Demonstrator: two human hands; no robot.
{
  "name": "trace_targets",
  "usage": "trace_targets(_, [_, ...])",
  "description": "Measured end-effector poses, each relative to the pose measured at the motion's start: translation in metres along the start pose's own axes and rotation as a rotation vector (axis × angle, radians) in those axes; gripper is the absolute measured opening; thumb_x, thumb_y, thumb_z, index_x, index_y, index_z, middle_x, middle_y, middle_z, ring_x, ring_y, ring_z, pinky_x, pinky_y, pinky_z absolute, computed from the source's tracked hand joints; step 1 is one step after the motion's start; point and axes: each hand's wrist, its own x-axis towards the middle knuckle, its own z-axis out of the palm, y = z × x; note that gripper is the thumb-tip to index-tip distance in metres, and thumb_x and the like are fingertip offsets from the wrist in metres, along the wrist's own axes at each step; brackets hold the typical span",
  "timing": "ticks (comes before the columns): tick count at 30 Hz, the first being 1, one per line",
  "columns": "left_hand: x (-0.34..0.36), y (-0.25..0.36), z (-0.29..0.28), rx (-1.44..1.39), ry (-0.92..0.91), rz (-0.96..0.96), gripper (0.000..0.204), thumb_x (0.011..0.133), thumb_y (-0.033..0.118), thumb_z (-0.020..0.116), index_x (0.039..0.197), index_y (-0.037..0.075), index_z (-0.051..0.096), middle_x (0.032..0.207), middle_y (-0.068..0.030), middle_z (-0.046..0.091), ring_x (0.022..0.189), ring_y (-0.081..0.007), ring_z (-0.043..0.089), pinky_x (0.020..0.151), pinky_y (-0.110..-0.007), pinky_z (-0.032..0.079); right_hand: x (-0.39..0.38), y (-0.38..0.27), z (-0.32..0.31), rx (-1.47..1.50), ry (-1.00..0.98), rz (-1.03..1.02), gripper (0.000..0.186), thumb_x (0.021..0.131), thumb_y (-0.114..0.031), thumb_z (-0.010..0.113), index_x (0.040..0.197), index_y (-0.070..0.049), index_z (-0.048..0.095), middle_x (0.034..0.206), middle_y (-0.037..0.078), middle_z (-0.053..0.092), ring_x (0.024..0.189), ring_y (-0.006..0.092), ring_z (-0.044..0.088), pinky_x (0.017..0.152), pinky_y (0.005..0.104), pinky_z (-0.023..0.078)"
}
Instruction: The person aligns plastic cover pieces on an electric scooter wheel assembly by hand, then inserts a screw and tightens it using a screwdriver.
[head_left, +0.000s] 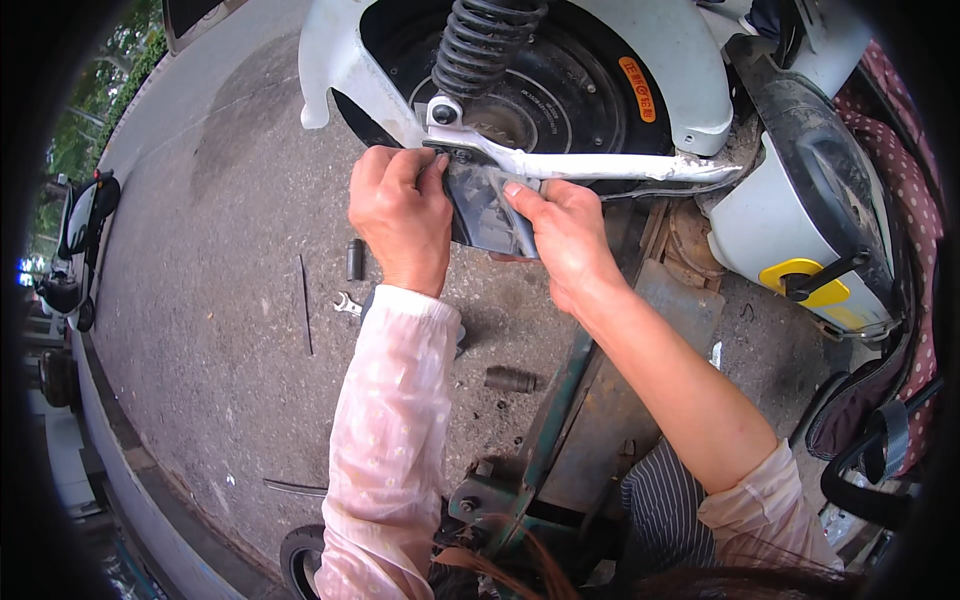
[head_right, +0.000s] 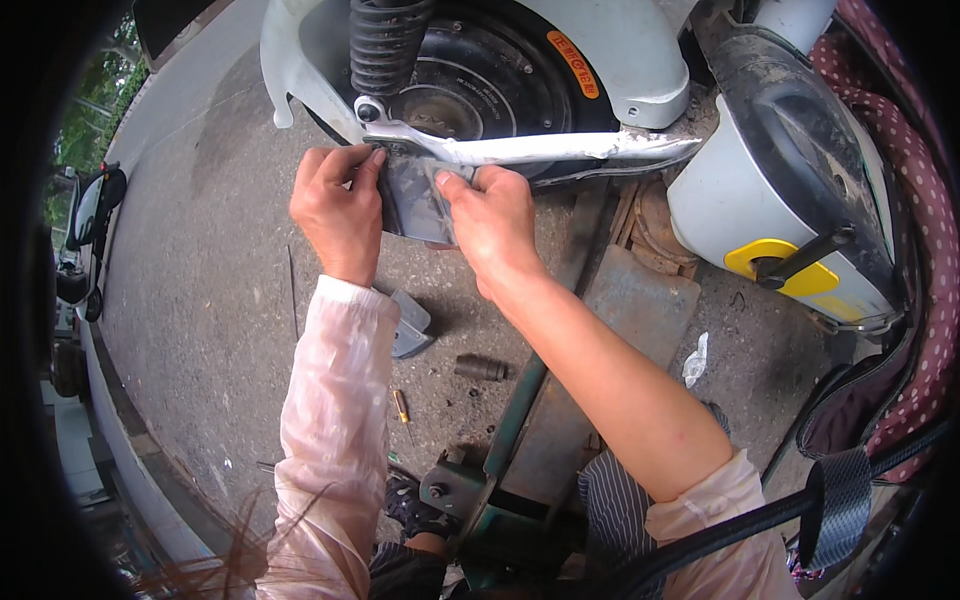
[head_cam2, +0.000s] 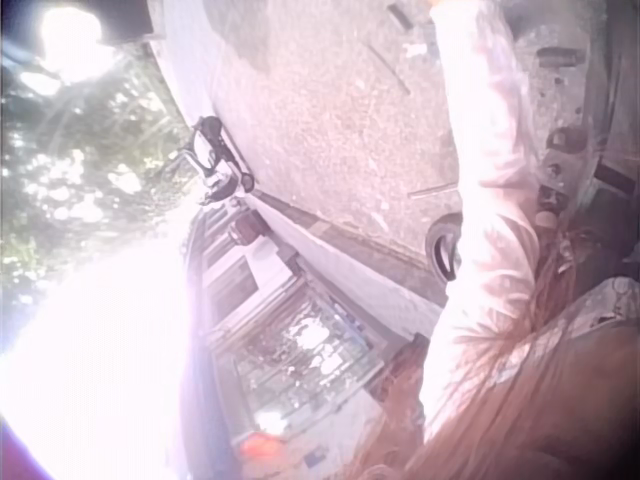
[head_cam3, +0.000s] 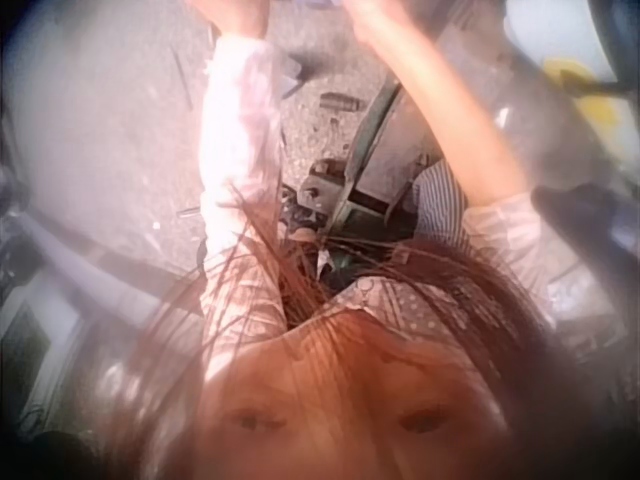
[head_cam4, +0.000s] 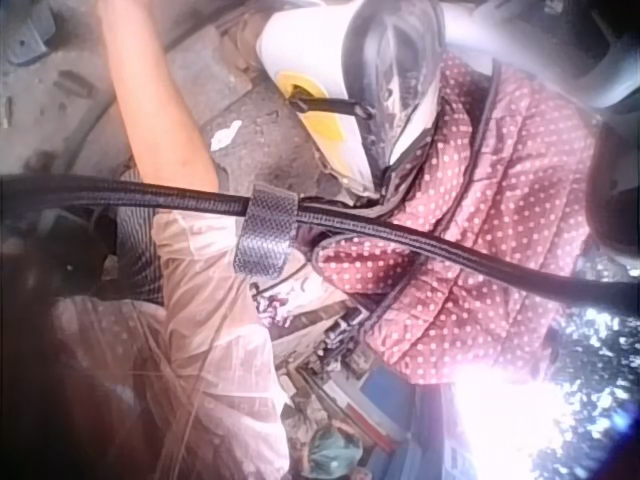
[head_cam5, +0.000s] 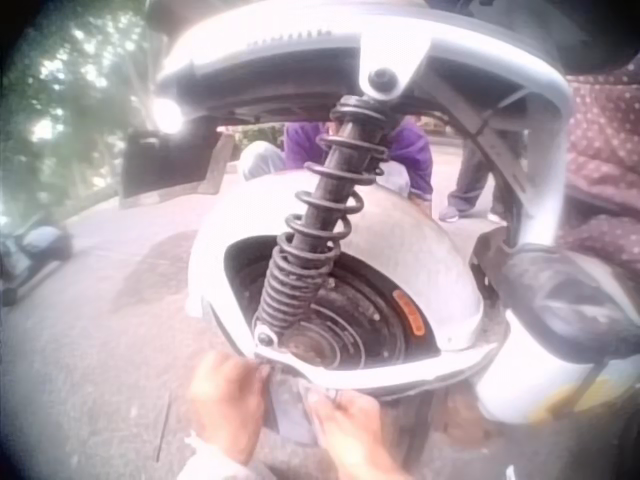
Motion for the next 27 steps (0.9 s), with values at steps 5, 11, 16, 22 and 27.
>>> trace_targets(5, [0.001,0.0,0.002,0.054,0.018,0.168,0.01,0.067,0.007,0.071,0.073,0.004,0.064,0.067,-0.006,0.057,0.063,-0.0209,0.056,0.058,-0.031,0.044,-0.003,-0.005,0.0,0.058,-0.012,0.033,0.022,0.081,-0.012,0.059,0.084,0.009,0.061,0.073,0.009,0.062,0.062,0.0129,0.055,0.056,0.0312,0.046])
trace_targets(11, [-0.001,0.006,-0.002,0.102,-0.049,-0.019,0.012,0.068,0.011,0.071,0.075,0.003,0.065,0.069,-0.0076,0.058,0.065,-0.022,0.056,0.059,-0.033,0.044,-0.002,-0.003,-0.001,0.01,-0.007,0.006,0.022,0.081,-0.012,0.059,0.085,0.009,0.061,0.073,0.01,0.061,0.064,0.0142,0.057,0.053,0.0318,0.047])
trace_targets(16, [0.0,0.01,-0.001,0.113,-0.06,-0.057,0.013,0.069,0.013,0.07,0.074,0.001,0.065,0.069,-0.0094,0.059,0.064,-0.0245,0.056,0.061,-0.035,0.044,0.0,-0.003,0.0,-0.046,-0.026,-0.001,0.019,0.085,-0.014,0.056,0.078,0.003,0.059,0.073,0.008,0.06,0.059,0.0146,0.059,0.051,0.0335,0.054])
trace_targets(22, [0.003,0.007,0.0,0.049,-0.109,-0.164,0.015,0.071,0.013,0.069,0.075,-0.001,0.065,0.07,-0.013,0.063,0.063,-0.0247,0.059,0.062,-0.032,0.045,-0.008,-0.014,0.001,0.09,-0.041,0.072,0.02,0.085,-0.011,0.054,0.077,0.007,0.059,0.069,0.008,0.057,0.056,0.0148,0.056,0.046,0.0325,0.052])
trace_targets(27, [0.014,0.011,-0.009,-0.049,-0.28,-0.436,0.017,0.071,0.014,0.069,0.079,-0.002,0.066,0.069,-0.0148,0.064,0.059,-0.0225,0.061,0.06,-0.029,0.046,-0.01,-0.015,0.002,0.09,-0.043,0.069,0.02,0.085,-0.013,0.055,0.078,0.005,0.059,0.07,0.008,0.058,0.056,0.015,0.057,0.048,0.0341,0.054])
